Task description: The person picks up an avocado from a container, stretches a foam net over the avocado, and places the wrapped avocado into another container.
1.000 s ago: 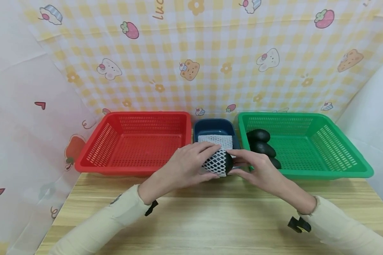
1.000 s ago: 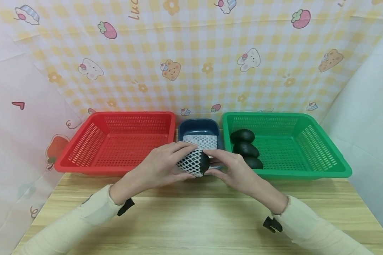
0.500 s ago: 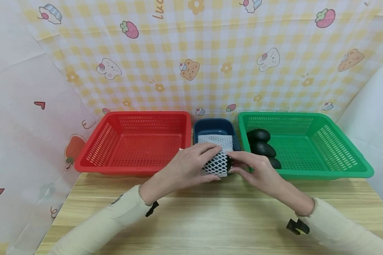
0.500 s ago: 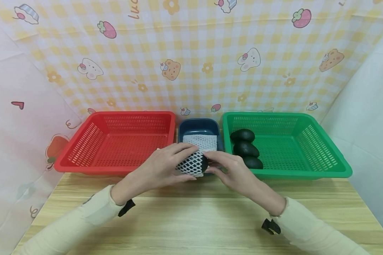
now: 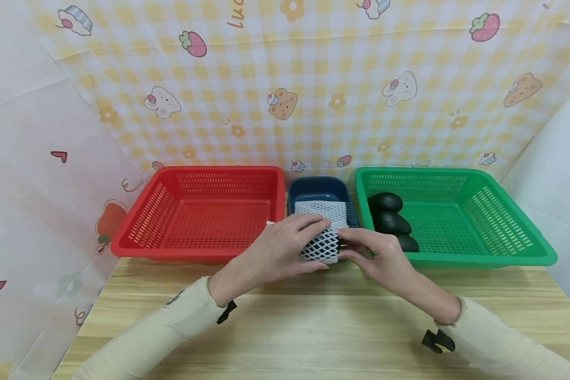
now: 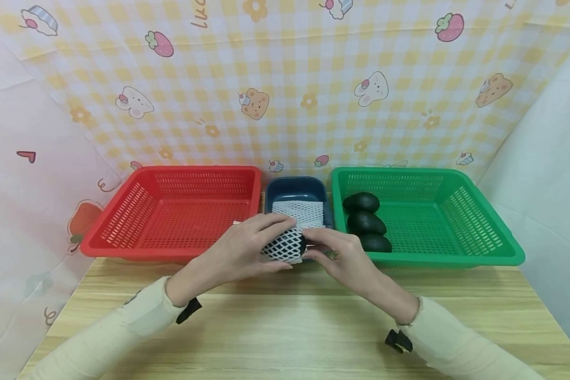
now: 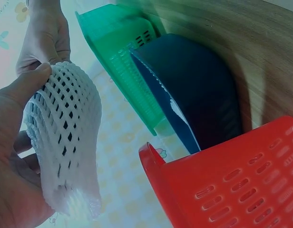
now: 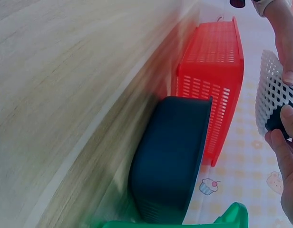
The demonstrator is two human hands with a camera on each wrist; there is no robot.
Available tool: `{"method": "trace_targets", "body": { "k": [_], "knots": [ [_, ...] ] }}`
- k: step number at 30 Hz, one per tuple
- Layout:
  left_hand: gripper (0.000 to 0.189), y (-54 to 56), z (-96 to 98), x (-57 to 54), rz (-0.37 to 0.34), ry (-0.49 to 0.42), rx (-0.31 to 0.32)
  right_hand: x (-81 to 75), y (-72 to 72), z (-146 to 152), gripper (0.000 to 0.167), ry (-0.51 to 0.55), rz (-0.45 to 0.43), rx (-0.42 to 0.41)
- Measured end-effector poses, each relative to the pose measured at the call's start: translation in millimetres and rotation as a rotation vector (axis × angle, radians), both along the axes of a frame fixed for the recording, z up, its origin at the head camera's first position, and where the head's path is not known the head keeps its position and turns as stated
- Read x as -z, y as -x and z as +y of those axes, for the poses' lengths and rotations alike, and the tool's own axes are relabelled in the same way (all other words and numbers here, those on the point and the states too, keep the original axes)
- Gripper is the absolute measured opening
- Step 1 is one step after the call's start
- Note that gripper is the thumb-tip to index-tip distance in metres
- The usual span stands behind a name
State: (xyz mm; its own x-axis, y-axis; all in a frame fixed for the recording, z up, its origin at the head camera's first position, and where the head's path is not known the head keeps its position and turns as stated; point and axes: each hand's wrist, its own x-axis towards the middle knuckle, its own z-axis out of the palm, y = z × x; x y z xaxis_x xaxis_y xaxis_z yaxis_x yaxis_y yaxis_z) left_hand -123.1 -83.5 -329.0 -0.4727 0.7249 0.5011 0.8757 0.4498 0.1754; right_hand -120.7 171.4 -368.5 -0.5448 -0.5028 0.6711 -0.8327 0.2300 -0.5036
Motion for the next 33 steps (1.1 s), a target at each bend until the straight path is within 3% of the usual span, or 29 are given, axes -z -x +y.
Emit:
{"method": "trace_targets", "body": {
  "k": [4, 9, 33],
  "knots": [
    [0.071, -0.2, -0.1, -0.1, -0.002, -0.001, -0.005, 0.5, -0.1, -2, 0.036, 0.016, -0.004, -0.005],
    [0.071, -0.4, 0.2, 0.0, -0.002, -0.006, -0.009, -1.7, -1.7, -5, 0.053, 0.034, -0.019, -0.005],
    [0.064, -1.5, 2.0, -0.5, -0.011, -0.021, 0.001, 0.7, -4.7, -13, 0.048, 0.067, -0.081, 0.031]
  ]
}}
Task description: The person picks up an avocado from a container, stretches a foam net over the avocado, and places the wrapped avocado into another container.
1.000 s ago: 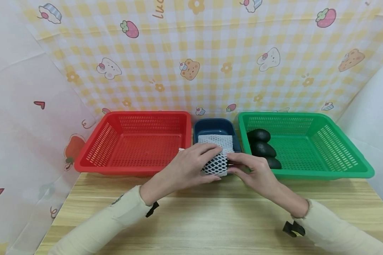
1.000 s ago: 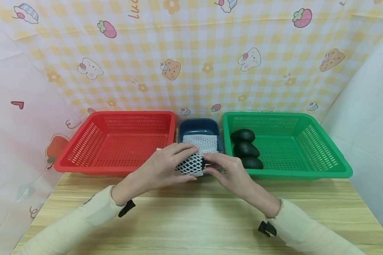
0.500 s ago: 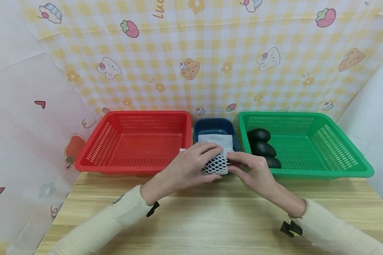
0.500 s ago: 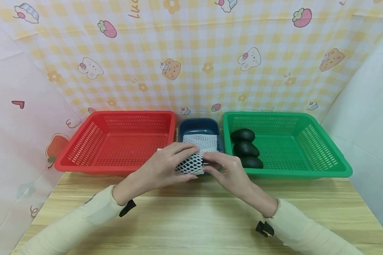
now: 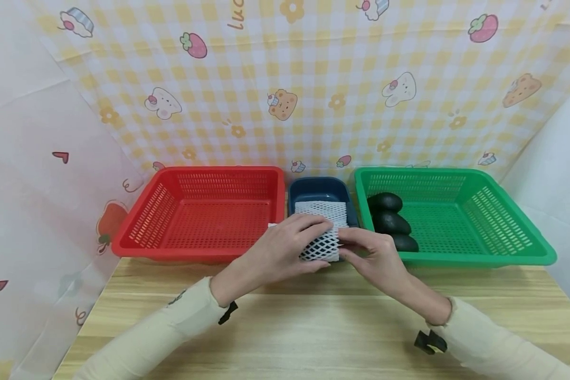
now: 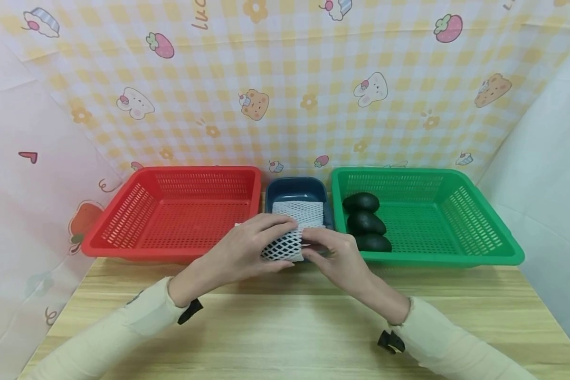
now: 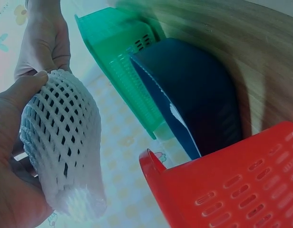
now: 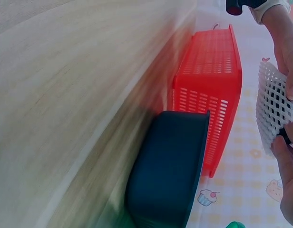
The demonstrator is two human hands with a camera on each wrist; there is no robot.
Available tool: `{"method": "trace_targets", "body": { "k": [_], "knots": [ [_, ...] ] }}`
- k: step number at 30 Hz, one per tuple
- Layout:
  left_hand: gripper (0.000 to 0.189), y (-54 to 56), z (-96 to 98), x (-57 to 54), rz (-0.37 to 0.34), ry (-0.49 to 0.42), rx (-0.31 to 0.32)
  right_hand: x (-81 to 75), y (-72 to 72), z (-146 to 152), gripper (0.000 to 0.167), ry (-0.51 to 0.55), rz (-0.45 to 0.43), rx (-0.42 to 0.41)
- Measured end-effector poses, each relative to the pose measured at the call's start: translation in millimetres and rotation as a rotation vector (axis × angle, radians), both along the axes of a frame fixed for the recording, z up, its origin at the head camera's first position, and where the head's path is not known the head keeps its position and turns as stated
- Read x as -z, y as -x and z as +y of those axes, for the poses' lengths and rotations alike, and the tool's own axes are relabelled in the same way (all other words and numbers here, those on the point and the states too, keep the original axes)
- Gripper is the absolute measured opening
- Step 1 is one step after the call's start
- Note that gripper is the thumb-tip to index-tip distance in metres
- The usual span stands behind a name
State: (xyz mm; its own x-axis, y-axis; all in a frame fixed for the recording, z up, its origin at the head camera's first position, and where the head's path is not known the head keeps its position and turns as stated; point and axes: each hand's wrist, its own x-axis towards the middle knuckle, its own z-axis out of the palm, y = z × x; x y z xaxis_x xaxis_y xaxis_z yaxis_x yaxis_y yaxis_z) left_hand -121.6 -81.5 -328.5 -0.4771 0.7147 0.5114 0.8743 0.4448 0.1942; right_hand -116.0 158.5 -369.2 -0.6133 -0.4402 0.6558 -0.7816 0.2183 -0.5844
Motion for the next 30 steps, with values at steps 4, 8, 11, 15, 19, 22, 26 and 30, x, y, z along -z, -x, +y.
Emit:
{"method": "trace_targets", "body": {
  "k": [4, 8, 11, 15, 19, 22, 26, 30],
  "knots": [
    [0.062, 1.0, -1.6, 0.1, -0.004, 0.007, -0.009, -2.7, 1.8, 2, 0.045, -0.014, 0.021, 0.009],
    [0.061, 1.7, -3.9, 1.2, 0.007, 0.019, -0.015, -6.2, 3.7, 8, 0.042, 0.003, 0.027, 0.034],
    [0.061, 2.1, -5.0, 2.5, 0.022, 0.023, -0.019, -6.9, 4.5, 11, 0.042, 0.025, -0.026, 0.040],
    [0.060, 2.8, -3.6, 3.7, 0.046, 0.024, -0.009, -5.6, 3.8, 11, 0.041, 0.010, -0.174, 0.033],
    [0.058, 2.7, 0.7, 3.6, 0.076, 0.035, 0.004, -4.9, 2.6, 5, 0.053, -0.064, -0.346, 0.010],
    [0.054, 2.1, 4.8, 3.1, 0.092, 0.040, 0.021, -5.6, 2.3, -1, 0.065, -0.131, -0.428, -0.012],
    [0.050, 1.4, 8.0, 3.9, 0.106, 0.049, 0.030, -5.8, 2.7, -8, 0.065, -0.109, -0.475, -0.078],
    [0.048, 1.2, 8.0, 4.0, 0.117, 0.056, 0.015, -6.2, 3.2, -11, 0.060, -0.030, -0.489, -0.133]
  ]
}}
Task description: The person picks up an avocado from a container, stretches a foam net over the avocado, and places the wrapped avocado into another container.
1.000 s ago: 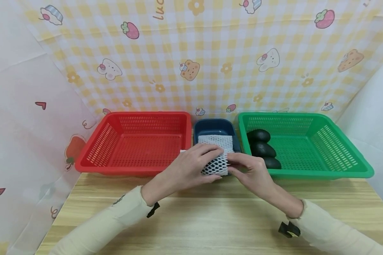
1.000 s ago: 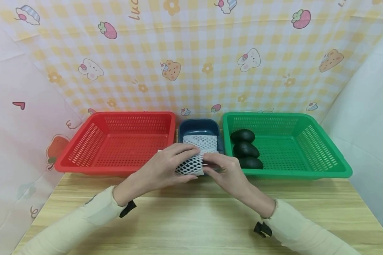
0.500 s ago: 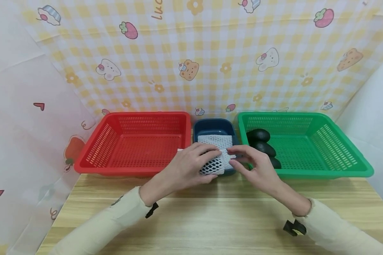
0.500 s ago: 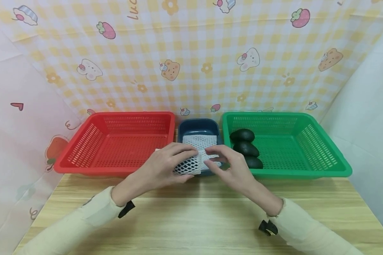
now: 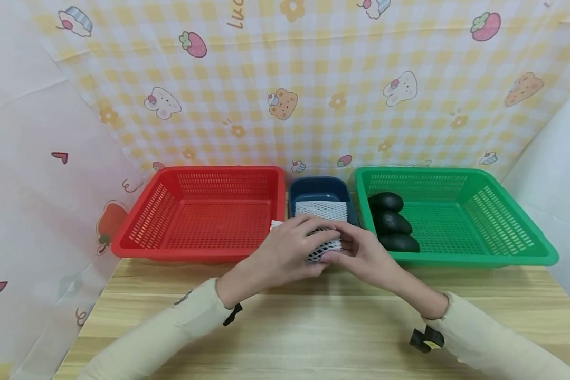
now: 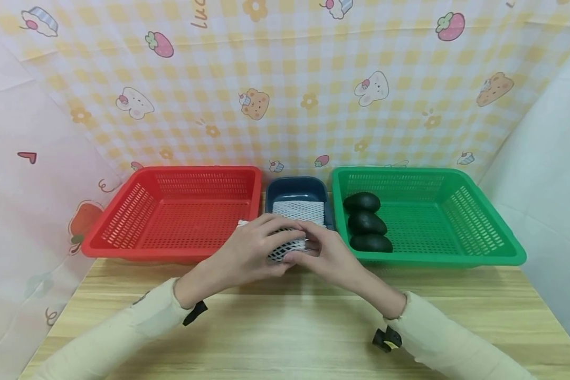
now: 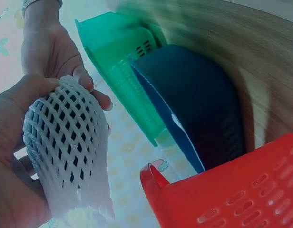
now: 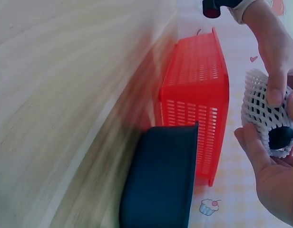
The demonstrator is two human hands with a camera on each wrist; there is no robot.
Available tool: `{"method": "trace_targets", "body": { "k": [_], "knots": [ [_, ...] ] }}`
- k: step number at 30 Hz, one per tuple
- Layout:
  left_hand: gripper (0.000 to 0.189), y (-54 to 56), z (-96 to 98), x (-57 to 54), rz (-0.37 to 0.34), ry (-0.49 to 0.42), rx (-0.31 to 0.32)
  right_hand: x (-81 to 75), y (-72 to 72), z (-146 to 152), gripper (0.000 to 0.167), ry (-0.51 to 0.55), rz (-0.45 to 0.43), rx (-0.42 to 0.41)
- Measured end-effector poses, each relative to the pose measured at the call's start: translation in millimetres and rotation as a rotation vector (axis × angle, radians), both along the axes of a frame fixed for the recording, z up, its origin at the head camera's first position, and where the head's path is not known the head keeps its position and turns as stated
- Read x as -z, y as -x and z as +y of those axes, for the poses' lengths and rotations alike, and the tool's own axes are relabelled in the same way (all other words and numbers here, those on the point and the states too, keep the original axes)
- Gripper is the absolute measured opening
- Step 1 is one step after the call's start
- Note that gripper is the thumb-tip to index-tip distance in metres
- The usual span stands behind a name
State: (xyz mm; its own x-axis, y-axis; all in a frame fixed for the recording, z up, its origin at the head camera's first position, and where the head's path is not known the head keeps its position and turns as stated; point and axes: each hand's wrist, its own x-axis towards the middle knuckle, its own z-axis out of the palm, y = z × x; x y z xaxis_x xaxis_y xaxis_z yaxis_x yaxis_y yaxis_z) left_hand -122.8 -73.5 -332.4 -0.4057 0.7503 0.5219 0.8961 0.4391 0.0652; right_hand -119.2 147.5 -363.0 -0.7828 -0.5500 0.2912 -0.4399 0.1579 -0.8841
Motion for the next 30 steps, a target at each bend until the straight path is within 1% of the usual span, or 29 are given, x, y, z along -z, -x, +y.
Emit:
{"method": "trace_targets", "body": {
  "k": [3, 6, 9, 11, 13, 16, 20, 24, 27, 30],
  "knots": [
    [0.048, 0.1, 0.3, -0.8, 0.004, 0.002, -0.003, 0.9, 0.2, -0.4, 0.059, 0.035, -0.016, -0.002],
    [0.047, 0.6, 0.7, -1.3, 0.001, 0.001, 0.003, 2.4, 0.4, -0.1, 0.057, 0.049, -0.021, 0.010],
    [0.047, 1.0, 0.8, -1.6, -0.002, 0.001, 0.011, 4.4, 1.7, 0.7, 0.054, 0.064, -0.024, 0.003],
    [0.047, 1.4, 0.7, -1.6, -0.004, 0.004, 0.016, 5.2, 3.0, 0.9, 0.053, 0.078, -0.047, -0.011],
    [0.047, 1.9, 0.5, -1.2, -0.007, 0.006, 0.021, 5.2, 4.2, 0.6, 0.055, 0.086, -0.087, -0.026],
    [0.050, 2.7, 0.7, -0.5, -0.018, 0.002, 0.035, 3.8, 5.1, -0.8, 0.063, 0.039, -0.130, -0.021],
    [0.050, 2.8, 2.7, -1.1, -0.023, -0.001, 0.069, 1.8, 5.0, -2.4, 0.071, -0.050, -0.127, -0.008],
    [0.051, 2.6, 3.0, -1.9, -0.030, -0.001, 0.079, 1.4, 4.4, -1.7, 0.065, -0.068, -0.110, 0.007],
    [0.059, 3.5, 0.5, -2.2, -0.057, -0.017, 0.061, 0.7, 4.1, -0.3, 0.058, -0.061, -0.091, 0.021],
    [0.069, 5.0, -3.7, -2.8, -0.093, -0.039, 0.032, -0.4, 3.6, 0.8, 0.054, -0.033, -0.105, 0.023]
  ]
}}
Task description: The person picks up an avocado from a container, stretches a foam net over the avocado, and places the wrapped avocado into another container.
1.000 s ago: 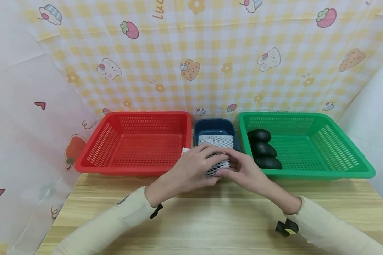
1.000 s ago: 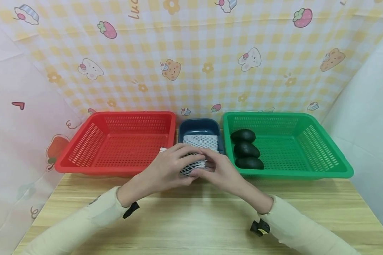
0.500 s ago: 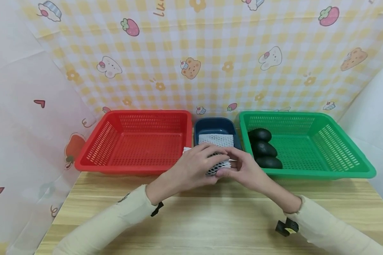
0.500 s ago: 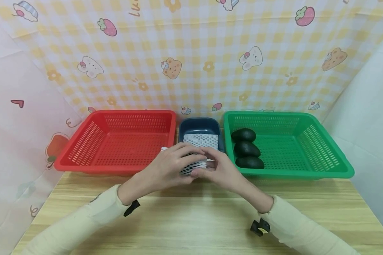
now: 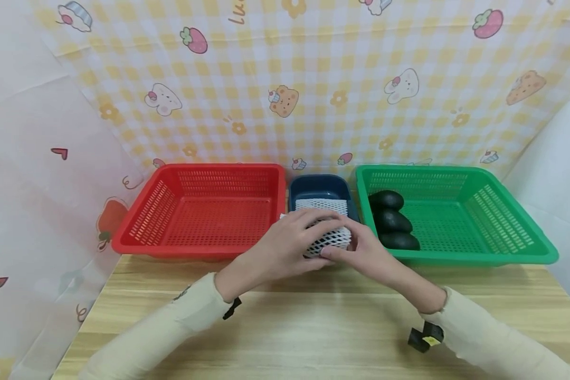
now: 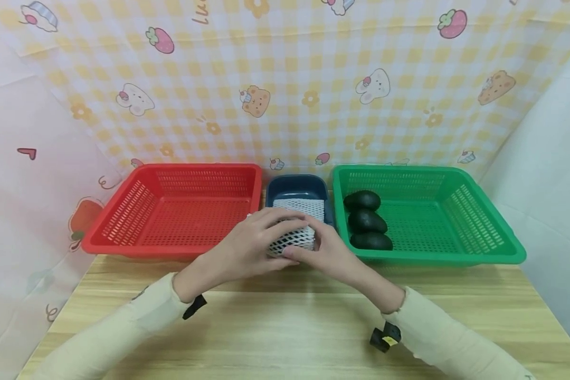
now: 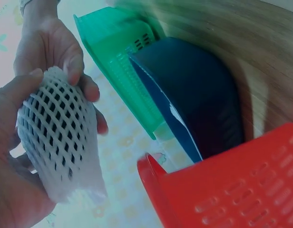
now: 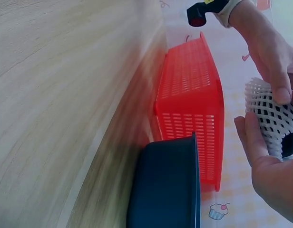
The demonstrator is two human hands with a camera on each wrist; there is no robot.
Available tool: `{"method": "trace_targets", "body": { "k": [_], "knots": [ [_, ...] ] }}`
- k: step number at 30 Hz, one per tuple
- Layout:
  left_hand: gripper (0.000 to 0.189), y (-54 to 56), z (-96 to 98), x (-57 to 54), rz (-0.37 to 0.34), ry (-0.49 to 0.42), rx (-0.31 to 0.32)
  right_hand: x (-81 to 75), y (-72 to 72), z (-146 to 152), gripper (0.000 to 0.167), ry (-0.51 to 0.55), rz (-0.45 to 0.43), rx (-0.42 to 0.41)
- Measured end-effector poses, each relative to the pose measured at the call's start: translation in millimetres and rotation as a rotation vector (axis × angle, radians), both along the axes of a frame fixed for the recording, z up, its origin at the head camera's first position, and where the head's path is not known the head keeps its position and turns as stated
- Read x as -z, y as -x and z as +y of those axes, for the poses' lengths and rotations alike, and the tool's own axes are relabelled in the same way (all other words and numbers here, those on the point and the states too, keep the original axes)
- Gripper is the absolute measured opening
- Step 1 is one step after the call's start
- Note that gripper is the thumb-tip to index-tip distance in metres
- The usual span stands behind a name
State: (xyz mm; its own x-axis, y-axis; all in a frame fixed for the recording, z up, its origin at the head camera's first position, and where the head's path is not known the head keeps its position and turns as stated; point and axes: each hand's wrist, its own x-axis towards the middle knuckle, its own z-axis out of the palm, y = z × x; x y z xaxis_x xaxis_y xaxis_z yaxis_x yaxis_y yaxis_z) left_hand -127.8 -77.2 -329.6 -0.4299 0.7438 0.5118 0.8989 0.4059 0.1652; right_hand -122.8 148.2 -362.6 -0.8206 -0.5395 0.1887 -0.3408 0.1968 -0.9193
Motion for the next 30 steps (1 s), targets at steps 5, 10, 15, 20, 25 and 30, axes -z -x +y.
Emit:
{"method": "trace_targets", "body": {
  "k": [5, 10, 15, 20, 25, 30],
  "knots": [
    [0.082, 2.9, -10.3, -0.4, -0.066, -0.017, -0.063, -2.8, -0.5, 1, 0.057, 0.076, -0.053, -0.004],
    [0.086, 4.4, -21.4, 0.1, -0.163, -0.037, -0.127, -4.6, 0.0, 2, 0.057, 0.105, -0.059, 0.026],
    [0.088, 5.4, -27.4, -0.4, -0.217, -0.065, -0.152, -4.8, 1.2, 2, 0.058, 0.099, -0.070, 0.044],
    [0.085, 4.3, -25.5, -1.8, -0.171, -0.051, -0.133, -3.0, 2.2, -1, 0.057, 0.123, -0.071, 0.010],
    [0.084, 2.3, -24.4, -2.7, -0.225, -0.023, -0.138, -3.6, 2.4, -5, 0.057, 0.133, -0.095, -0.027],
    [0.085, 1.5, -28.6, -2.8, -0.256, -0.016, -0.151, -8.2, 2.0, -2, 0.060, 0.084, -0.145, -0.033]
  ]
}}
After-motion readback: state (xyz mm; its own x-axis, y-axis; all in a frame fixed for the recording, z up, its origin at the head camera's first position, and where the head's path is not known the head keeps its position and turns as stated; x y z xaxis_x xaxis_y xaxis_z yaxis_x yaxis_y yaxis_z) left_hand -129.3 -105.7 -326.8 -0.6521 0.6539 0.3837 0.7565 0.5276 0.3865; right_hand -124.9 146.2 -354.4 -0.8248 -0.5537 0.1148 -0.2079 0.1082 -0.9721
